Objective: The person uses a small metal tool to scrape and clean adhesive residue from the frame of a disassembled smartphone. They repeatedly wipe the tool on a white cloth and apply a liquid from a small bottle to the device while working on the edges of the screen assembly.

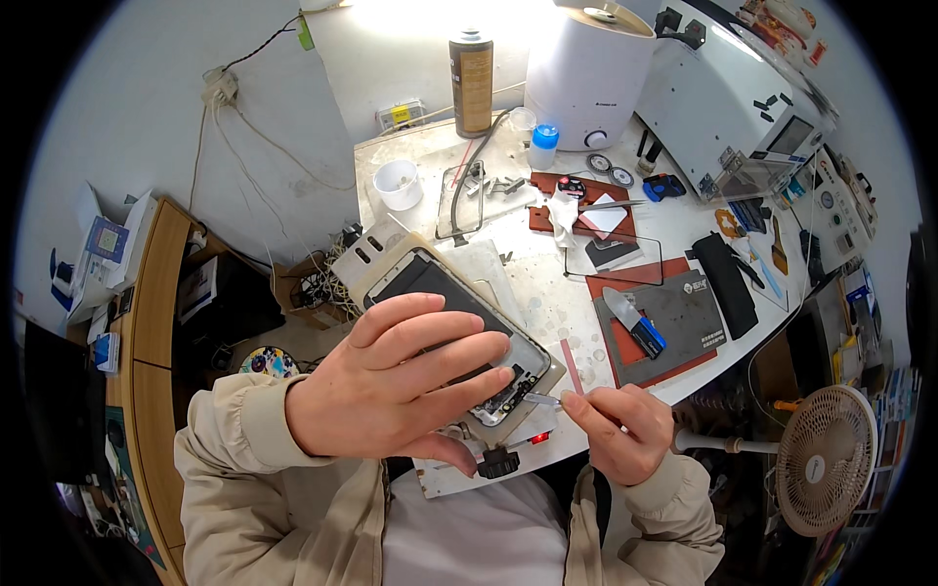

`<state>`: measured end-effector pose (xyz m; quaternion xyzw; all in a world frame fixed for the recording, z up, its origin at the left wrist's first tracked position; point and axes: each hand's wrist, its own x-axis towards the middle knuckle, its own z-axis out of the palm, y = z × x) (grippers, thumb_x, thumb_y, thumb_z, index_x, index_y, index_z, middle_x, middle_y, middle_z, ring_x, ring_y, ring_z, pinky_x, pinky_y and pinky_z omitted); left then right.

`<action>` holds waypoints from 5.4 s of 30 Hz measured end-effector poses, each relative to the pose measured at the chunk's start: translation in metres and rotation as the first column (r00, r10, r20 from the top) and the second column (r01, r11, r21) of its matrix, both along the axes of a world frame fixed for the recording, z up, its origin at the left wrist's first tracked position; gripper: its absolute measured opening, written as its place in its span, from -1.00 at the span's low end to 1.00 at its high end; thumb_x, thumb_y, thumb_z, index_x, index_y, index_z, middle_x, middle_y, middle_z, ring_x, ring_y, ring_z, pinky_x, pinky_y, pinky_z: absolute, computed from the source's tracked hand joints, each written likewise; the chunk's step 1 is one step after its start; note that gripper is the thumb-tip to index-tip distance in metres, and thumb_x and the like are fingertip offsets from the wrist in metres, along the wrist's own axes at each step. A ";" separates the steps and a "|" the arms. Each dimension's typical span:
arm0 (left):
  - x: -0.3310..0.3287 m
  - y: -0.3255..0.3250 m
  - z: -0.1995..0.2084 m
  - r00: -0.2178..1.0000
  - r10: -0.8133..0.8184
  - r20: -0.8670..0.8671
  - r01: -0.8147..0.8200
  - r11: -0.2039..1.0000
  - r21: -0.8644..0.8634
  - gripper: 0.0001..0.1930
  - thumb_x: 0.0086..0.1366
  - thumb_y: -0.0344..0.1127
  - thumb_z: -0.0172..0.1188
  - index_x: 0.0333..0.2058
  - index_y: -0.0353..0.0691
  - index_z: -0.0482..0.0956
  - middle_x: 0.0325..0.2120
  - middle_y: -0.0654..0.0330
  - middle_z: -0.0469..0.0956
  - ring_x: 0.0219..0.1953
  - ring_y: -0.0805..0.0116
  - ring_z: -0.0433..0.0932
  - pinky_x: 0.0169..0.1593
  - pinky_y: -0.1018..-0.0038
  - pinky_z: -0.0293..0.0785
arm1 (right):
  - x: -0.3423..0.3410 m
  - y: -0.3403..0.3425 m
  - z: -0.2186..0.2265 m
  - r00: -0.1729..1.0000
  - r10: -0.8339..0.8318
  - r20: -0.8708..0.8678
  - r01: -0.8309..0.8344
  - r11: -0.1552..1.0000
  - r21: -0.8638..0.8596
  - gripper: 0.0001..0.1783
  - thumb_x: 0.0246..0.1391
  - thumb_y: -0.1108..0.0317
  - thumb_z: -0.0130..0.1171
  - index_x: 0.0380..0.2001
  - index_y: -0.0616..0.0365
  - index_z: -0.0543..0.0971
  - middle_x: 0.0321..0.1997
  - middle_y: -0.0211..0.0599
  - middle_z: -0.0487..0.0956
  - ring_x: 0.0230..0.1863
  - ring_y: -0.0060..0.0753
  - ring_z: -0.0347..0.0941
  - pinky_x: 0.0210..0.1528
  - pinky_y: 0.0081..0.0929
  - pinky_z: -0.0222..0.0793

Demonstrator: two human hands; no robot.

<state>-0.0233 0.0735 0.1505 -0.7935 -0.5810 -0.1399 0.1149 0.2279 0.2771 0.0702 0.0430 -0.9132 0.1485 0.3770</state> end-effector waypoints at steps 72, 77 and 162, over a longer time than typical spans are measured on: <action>-0.005 0.008 0.003 0.986 -0.039 0.159 0.037 0.999 0.015 -0.28 0.15 0.35 0.34 0.08 -0.10 0.75 0.21 0.26 0.60 0.24 0.20 0.48 0.40 0.05 0.19 | 0.007 -0.022 0.041 0.970 -0.185 0.155 0.178 0.982 0.059 -0.40 -0.16 0.67 0.34 0.04 0.07 0.84 -0.25 -0.45 0.58 -0.54 -0.42 0.40 -0.52 -0.43 0.37; -0.002 0.007 0.002 0.989 -0.030 0.146 0.027 0.999 0.019 -0.29 0.16 0.34 0.35 0.07 -0.11 0.75 0.19 0.26 0.62 0.23 0.20 0.50 0.40 0.04 0.19 | 0.003 -0.019 0.035 0.983 -0.120 0.138 0.133 0.987 -0.092 -0.39 -0.17 0.74 0.30 0.02 0.12 0.84 -0.28 -0.36 0.61 -0.49 -0.33 0.52 -0.48 -0.41 0.46; 0.006 0.051 0.023 0.943 0.024 0.332 0.055 0.972 -0.227 -0.87 0.41 -0.25 0.42 -0.23 -0.07 0.64 -0.26 0.34 0.55 -0.10 0.22 0.46 0.10 0.23 0.23 | -0.002 0.000 0.027 0.991 0.077 0.108 -0.061 0.988 -0.145 -0.37 -0.17 0.67 0.31 0.08 0.11 0.82 -0.28 -0.33 0.63 -0.46 -0.35 0.56 -0.47 -0.39 0.48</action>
